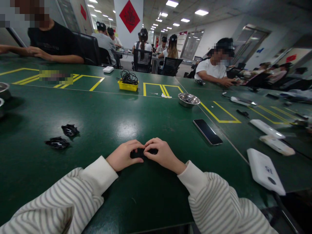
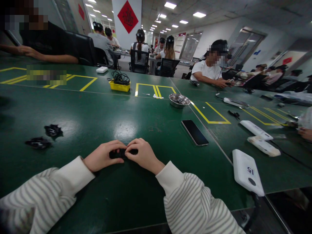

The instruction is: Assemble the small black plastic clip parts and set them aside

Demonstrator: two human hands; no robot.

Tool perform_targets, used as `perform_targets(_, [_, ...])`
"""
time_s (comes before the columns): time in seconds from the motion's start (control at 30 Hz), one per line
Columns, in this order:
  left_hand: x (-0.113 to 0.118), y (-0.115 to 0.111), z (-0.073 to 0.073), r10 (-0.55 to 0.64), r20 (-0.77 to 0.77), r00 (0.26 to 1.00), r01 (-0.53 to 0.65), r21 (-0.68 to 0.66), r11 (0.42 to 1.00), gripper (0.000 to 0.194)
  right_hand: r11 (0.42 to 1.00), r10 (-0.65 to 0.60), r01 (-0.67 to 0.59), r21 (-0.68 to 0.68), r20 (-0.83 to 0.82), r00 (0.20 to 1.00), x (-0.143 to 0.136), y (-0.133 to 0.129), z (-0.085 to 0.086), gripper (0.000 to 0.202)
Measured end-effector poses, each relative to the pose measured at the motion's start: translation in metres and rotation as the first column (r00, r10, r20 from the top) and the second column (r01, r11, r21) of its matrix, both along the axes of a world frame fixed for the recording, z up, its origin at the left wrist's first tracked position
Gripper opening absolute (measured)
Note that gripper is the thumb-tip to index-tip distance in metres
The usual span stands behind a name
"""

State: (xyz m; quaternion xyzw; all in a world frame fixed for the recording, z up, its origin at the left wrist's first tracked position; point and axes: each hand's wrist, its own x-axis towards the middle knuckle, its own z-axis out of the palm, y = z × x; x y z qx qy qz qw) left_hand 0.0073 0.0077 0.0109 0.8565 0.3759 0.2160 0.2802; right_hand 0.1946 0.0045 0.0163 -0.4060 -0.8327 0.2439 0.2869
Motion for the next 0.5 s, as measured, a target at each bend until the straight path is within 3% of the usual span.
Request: perform_targets(0.5, [-0.0013, 0.0000, -0.0036, -0.030, 0.048, 0.998, 0.025, 0.089, 0.996, 0.031, 0.998, -0.063, 0.063, -0.003, 0.006, 0.998, -0.0039, -0.0024, -0.0053, 0.003])
